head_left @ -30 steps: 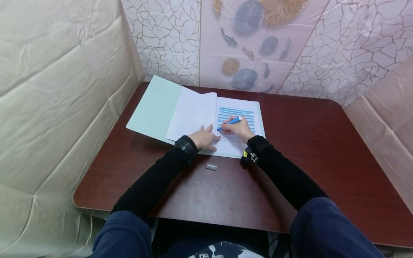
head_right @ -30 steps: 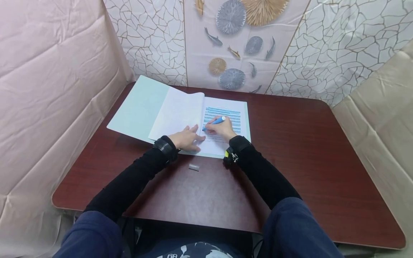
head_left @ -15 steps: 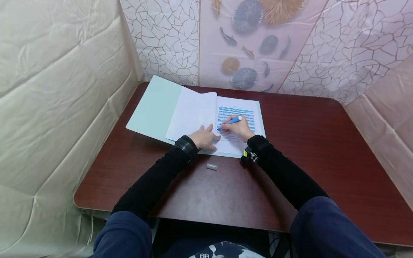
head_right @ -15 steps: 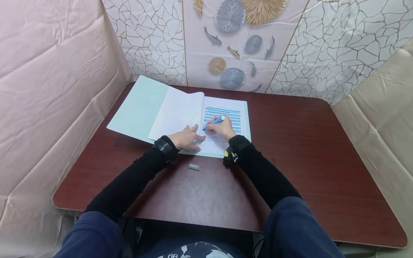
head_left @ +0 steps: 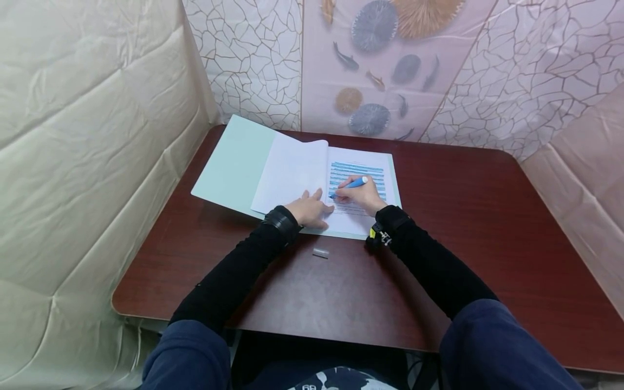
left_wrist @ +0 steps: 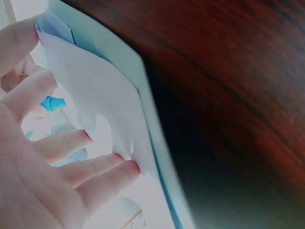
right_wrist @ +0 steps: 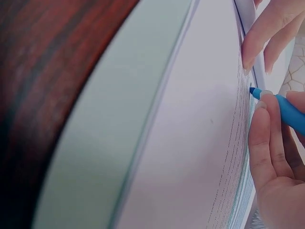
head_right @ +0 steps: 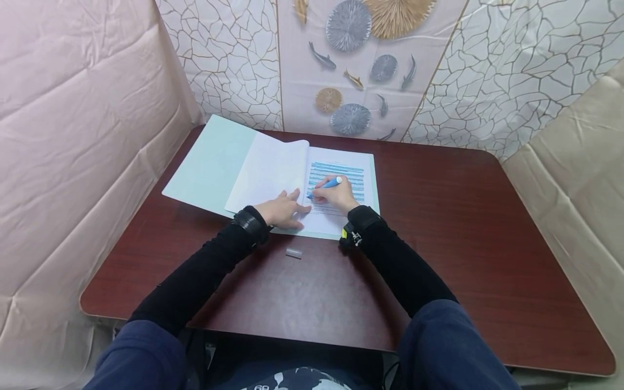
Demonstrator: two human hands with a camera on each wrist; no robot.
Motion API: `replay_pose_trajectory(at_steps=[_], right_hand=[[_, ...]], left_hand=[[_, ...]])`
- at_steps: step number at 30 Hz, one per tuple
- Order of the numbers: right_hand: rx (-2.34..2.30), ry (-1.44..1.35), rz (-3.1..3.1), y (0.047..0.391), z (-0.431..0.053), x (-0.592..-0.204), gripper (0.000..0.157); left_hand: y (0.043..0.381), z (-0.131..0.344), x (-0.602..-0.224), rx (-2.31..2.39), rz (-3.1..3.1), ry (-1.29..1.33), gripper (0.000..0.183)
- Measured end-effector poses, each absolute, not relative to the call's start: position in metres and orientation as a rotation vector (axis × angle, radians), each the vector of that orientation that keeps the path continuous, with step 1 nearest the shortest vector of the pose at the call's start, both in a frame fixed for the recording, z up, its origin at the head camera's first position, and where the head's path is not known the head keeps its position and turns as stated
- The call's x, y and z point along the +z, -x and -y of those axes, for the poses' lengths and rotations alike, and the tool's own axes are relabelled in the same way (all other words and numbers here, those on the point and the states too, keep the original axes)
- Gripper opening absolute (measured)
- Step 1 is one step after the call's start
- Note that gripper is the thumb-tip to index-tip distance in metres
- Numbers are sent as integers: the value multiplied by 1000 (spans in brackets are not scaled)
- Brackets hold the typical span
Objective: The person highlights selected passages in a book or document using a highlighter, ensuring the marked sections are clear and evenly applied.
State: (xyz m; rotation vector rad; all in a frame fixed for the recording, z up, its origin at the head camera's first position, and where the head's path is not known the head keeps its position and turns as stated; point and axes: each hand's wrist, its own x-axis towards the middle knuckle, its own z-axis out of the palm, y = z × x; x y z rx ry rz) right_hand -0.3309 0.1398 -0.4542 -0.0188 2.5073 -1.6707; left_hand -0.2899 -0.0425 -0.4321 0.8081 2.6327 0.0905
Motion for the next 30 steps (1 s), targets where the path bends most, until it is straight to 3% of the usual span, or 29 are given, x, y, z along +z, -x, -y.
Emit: replay_pose_trajectory(at_steps=[30], right_hand=[[-1647,29,-2527,330,-148,-451,18]], left_hand=[[289,44,-431,108,-2630,-761,61]])
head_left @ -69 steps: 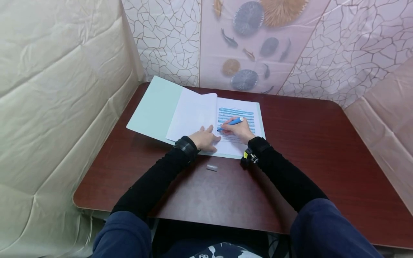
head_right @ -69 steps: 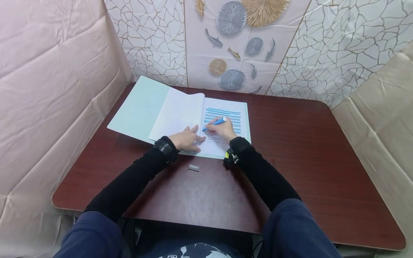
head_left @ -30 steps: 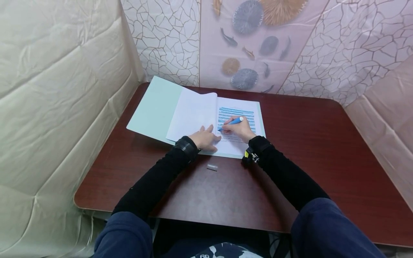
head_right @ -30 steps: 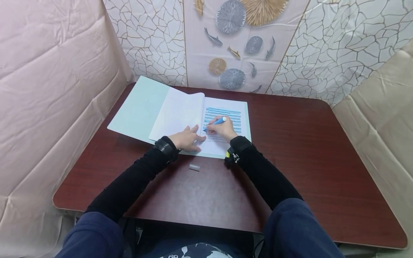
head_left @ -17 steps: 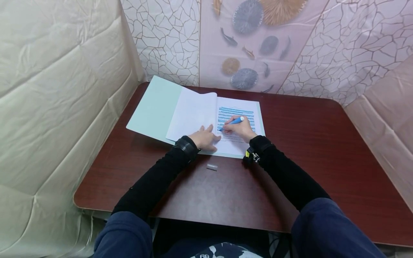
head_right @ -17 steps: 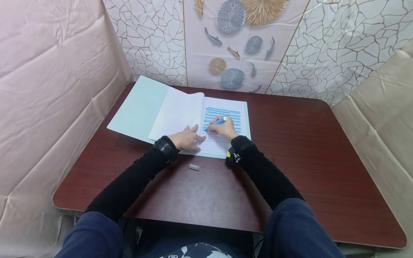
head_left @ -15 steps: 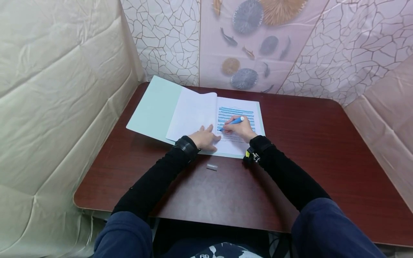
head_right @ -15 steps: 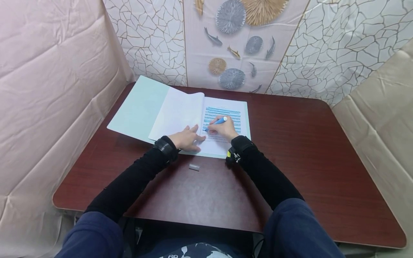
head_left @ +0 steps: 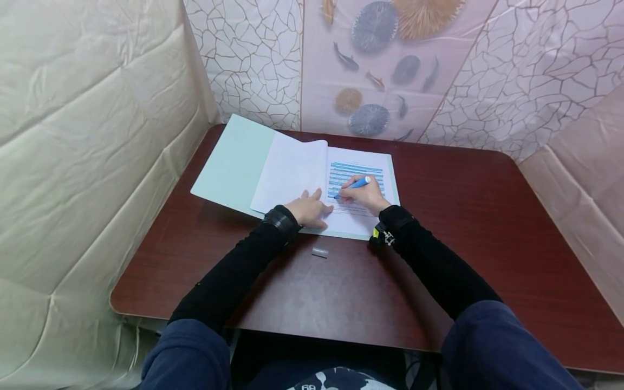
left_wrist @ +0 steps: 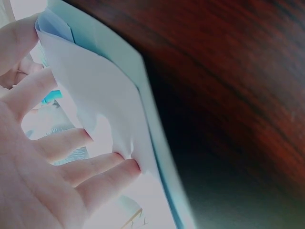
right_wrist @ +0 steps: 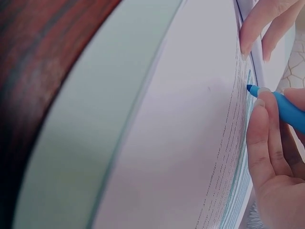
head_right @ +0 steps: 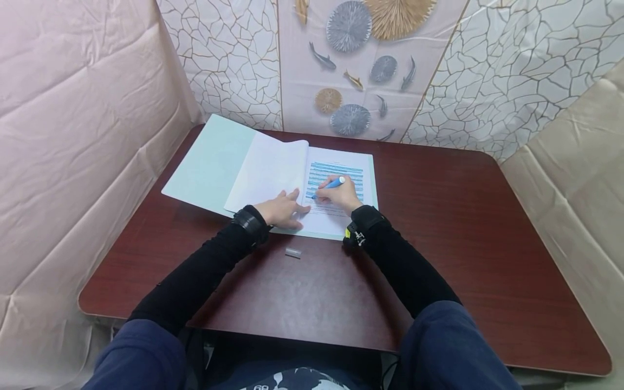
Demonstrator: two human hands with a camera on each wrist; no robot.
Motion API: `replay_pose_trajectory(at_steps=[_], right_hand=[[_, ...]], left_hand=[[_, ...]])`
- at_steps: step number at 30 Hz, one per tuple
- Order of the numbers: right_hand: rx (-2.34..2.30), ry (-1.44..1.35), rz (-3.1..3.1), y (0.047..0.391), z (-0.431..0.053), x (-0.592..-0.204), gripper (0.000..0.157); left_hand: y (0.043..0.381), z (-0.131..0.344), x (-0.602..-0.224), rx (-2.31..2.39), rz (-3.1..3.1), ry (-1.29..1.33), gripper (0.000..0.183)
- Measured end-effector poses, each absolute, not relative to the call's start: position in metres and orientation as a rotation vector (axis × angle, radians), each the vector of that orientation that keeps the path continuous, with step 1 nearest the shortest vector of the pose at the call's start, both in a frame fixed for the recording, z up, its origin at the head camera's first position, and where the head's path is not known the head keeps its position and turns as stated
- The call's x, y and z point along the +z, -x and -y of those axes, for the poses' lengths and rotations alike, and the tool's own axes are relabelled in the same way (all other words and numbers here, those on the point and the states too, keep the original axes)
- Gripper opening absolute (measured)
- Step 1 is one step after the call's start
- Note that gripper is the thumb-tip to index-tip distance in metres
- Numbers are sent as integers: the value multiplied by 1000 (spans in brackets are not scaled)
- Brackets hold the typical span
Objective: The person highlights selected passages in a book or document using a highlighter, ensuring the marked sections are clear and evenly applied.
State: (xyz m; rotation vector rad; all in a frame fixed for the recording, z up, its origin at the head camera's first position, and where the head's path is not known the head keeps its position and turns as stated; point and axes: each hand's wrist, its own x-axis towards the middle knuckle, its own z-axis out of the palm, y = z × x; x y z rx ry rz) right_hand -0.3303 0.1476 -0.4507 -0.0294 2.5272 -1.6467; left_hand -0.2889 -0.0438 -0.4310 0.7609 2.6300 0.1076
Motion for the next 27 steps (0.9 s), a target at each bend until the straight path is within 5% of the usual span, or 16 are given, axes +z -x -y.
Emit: replay_pose_trajectory(at_steps=[27], right_hand=[[-1587,47,-2554,334,-161,-452,19]], left_hand=[[287,42,-428,122,-2625,-715,61]])
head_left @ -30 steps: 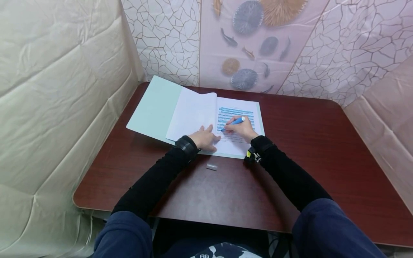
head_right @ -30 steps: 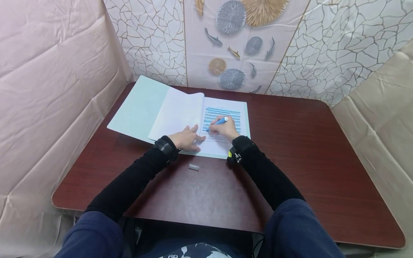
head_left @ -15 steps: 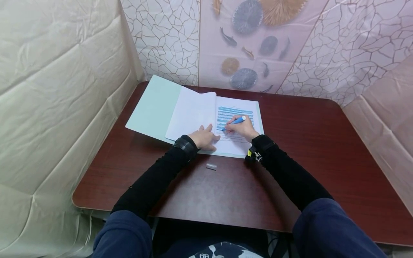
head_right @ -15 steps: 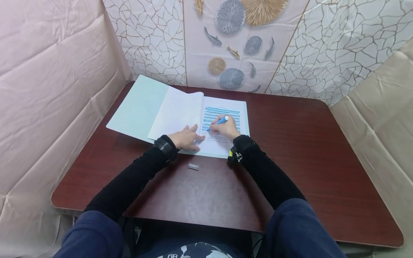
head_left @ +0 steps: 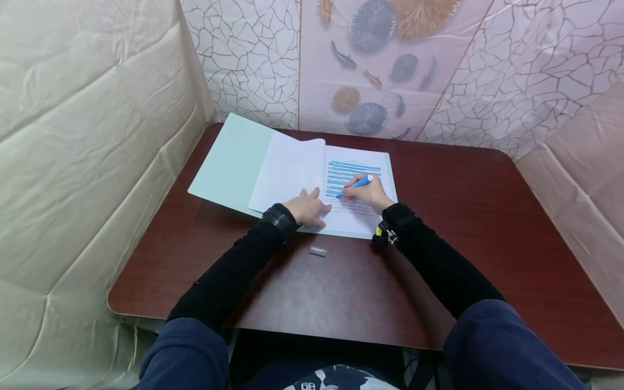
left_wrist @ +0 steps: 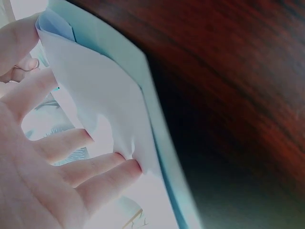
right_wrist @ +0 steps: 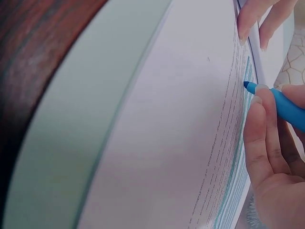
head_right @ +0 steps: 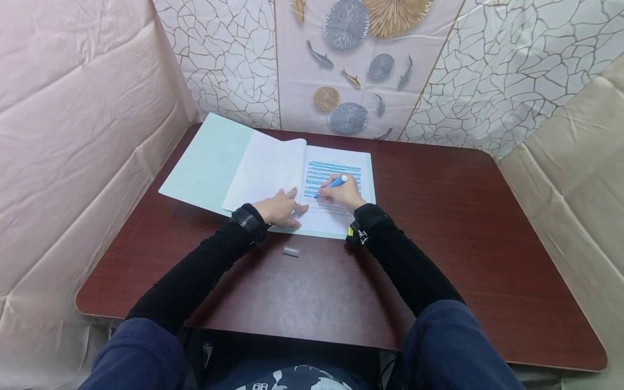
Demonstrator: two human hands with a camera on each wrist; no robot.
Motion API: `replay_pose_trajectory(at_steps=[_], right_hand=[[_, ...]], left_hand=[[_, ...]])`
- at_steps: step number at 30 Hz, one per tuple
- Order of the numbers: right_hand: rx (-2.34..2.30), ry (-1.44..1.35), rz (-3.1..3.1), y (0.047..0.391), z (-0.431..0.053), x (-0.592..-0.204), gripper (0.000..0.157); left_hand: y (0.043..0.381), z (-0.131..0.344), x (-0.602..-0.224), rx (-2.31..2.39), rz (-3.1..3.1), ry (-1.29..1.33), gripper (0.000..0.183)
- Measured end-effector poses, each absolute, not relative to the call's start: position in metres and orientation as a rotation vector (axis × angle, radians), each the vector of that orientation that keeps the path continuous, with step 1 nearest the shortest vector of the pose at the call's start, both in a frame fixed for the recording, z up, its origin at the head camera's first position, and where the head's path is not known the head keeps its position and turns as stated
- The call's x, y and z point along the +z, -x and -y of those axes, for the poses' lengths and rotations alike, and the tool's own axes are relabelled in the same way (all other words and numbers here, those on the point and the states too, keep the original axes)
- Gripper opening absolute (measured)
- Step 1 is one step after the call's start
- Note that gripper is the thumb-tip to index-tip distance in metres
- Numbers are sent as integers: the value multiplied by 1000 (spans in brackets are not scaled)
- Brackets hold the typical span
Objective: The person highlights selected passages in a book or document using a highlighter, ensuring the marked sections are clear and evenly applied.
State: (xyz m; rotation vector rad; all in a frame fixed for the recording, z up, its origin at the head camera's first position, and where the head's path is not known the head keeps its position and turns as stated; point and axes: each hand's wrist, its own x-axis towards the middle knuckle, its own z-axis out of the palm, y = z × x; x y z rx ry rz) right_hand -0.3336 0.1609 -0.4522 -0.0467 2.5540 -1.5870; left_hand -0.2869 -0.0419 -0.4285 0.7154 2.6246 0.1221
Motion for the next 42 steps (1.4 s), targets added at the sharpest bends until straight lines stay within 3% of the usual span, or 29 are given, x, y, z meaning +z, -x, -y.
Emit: replay_pose_trajectory(at_steps=[42], right_hand=[[-1542,32,-2579,333,-167,-451,20]], left_hand=[[287,45,-430,150,-2633,-733,62]])
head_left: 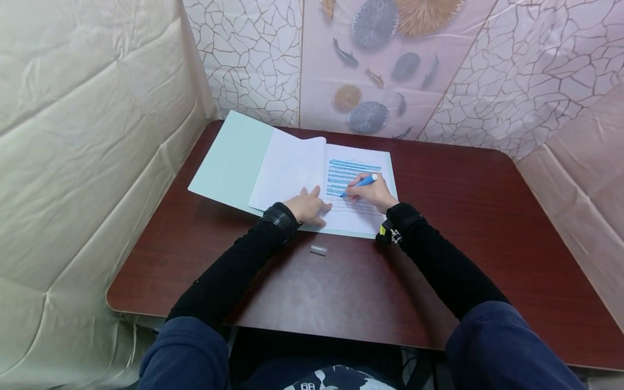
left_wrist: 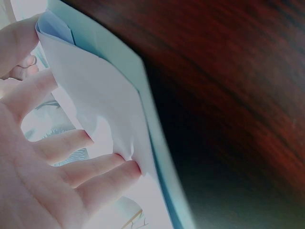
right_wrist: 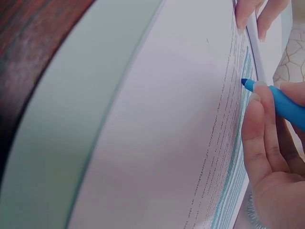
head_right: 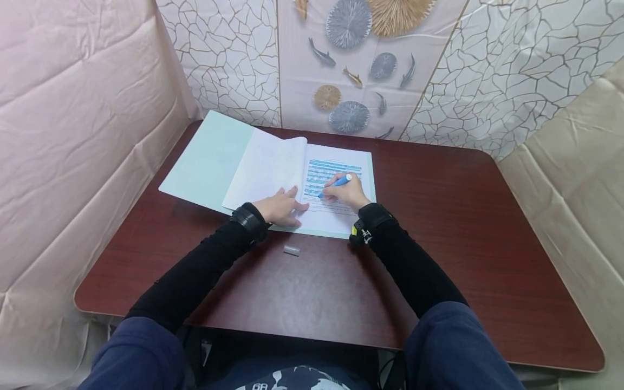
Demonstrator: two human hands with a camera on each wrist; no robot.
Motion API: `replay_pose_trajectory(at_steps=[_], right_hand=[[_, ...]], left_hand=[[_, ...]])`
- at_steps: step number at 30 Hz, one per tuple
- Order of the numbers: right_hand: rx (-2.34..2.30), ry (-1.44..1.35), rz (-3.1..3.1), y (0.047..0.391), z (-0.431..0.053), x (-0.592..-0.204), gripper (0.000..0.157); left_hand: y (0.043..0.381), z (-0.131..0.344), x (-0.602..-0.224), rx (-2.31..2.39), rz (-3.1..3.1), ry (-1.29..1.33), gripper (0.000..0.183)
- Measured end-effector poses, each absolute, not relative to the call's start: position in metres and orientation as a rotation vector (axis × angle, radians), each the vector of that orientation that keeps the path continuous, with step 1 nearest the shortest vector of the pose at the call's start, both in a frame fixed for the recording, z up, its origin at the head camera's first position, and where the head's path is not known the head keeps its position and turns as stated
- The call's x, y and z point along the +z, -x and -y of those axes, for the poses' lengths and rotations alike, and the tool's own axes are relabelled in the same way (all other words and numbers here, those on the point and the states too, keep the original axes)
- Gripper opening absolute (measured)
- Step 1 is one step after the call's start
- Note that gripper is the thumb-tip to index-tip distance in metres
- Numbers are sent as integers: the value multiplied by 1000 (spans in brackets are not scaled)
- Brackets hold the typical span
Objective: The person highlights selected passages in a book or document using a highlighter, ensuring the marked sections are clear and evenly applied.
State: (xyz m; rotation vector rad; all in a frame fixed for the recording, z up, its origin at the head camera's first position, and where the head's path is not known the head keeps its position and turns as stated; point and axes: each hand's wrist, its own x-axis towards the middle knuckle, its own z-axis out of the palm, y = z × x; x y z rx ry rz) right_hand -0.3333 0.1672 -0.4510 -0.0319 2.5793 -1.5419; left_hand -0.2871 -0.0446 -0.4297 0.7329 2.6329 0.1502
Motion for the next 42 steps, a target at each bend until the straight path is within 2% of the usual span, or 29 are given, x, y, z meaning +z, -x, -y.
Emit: replay_pose_trajectory(at_steps=[42], right_hand=[[-1542,57,-2574,331,-176,-448,22]], left_hand=[[290,42,-432,91,-2642,-734,64]])
